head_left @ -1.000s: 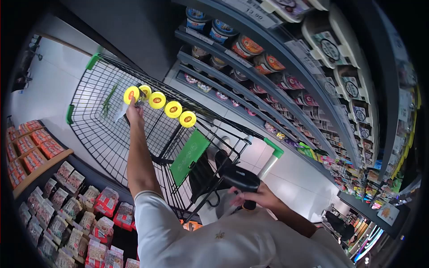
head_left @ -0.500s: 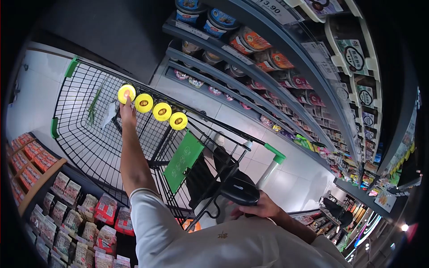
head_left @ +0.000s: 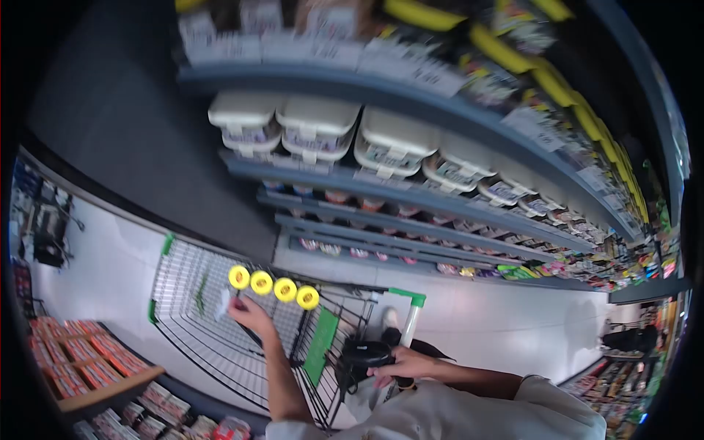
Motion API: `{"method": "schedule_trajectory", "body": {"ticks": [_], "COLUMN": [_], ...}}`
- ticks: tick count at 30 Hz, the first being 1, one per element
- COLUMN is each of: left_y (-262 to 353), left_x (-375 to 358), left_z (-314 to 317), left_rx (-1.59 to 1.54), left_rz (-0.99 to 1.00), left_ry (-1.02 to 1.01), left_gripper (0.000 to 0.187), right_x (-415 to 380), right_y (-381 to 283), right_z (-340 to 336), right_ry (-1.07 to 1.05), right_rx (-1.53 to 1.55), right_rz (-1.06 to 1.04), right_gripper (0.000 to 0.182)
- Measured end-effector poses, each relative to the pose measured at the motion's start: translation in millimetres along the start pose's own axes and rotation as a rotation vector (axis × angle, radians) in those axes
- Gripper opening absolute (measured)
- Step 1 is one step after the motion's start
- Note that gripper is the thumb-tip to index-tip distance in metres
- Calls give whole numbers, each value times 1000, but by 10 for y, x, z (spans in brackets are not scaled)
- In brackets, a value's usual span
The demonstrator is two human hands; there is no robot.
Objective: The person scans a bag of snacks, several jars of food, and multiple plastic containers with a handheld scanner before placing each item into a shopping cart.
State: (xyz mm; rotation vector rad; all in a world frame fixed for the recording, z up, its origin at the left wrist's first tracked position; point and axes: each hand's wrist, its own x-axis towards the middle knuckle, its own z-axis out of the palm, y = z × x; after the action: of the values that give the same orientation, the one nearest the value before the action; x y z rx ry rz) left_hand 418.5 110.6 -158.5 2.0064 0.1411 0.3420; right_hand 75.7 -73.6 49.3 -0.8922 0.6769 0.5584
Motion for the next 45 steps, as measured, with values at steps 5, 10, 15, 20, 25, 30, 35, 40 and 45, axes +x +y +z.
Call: {"method": "schedule_trajectory", "body": {"ticks": [5, 10, 15, 20, 25, 30, 35, 40, 45], "left_y": [2351, 4487, 5951, 6607, 6723, 6706, 6668, 6589, 6411], "left_x": [-477, -600, -884, -1108, -1270, -1298, -1275, -1281, -1277], "left_z": [-181, -246, 37, 497, 702, 721, 741, 688, 344], "left_rx": [-191, -466, -499, -280, -156, -139, -204, -363, -453], "left_rz": [442, 800, 1114, 1189, 1070, 1055, 1040, 1130, 1134], "left_ry": [-204, -420, -377, -172, -131, -86, -124, -99, -174], "left_gripper": [36, 41, 63, 84, 84, 82, 82, 78, 75], "right_x": [26, 69, 57, -20, 8, -22, 19, -46, -75], "right_y": [-187, -95, -28, -62, 19, 32, 36, 14, 18], "right_z": [14, -34, -72, -64, -104, -139, -175, -172, -194], "right_ry": [-100, -141, -129, -162, -180, -180, -199, -207, -211], "right_rx": [-31, -77, -124, -76, -112, -124, -134, -130, -120], "right_rz": [39, -85, -142, -187, -207, -182, -192, -210, -245], "right_gripper": [43, 36, 34, 35, 38, 42, 39, 39, 38]}}
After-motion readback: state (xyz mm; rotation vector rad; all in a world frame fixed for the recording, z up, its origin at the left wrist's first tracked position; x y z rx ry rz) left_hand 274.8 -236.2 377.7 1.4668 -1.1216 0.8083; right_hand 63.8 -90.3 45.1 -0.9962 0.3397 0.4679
